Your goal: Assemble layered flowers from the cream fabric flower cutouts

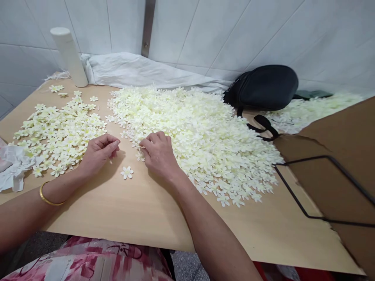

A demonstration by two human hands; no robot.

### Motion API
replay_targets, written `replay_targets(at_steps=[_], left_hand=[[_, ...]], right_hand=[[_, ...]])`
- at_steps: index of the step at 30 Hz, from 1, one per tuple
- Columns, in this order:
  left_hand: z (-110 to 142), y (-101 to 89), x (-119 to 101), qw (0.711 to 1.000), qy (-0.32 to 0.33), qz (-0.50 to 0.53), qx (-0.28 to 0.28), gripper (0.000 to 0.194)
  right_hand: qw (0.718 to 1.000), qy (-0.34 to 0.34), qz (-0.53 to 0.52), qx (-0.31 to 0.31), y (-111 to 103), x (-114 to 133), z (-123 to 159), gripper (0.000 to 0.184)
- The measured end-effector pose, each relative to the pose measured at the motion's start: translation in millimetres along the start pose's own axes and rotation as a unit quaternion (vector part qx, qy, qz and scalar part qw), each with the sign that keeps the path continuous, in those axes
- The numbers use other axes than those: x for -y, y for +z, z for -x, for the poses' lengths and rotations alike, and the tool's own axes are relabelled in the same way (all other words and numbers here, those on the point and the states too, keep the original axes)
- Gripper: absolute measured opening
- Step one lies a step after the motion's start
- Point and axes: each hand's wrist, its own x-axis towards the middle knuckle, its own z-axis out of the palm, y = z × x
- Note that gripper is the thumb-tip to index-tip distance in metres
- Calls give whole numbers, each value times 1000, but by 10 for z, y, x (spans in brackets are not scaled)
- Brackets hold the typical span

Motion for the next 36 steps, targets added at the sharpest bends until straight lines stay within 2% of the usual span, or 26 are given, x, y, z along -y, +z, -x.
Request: replay_targets(at_steps=[3,9,13,16,20,22,25,27,29,31,36], left_hand=[[2,1,-10,1000,-1,-3,-2,17],[24,24,-103,1000,-5,-13,-12,17],[25,16,-87,1000,-5,-7,-10,17],[17,4,-65,1000,-4,-7,-9,16],[17,7,-85,1000,-1,-8,-12,17],[25,19,-100,1000,-16,8,5,18],[47,50,-101,993,-79,49,70,26],[63,73,-88,983,-115,92,113,32],[73,90,-74,972,-133,137,135,31],[70,92,-68,967,-149,164,127,27],[10,37,-81,974,-149,170,23,19]], right_hand=[[999,-22,-45,4,-16,36,5,17],[980,-106,-126,115,-78,173,58,10],[971,-118,-95,184,-101,286,73,5],[971,-111,-64,203,-86,349,73,7],[980,-100,-69,160,-62,311,53,12],[987,-67,-110,96,-64,257,29,11],[984,-8,-173,-30,-71,206,-11,11],[981,2,-179,-78,-61,218,-27,11],[984,-10,-161,-77,-38,253,-33,10],[988,-28,-146,-48,-16,281,-32,7],[985,-60,-160,-4,-3,219,-20,19]])
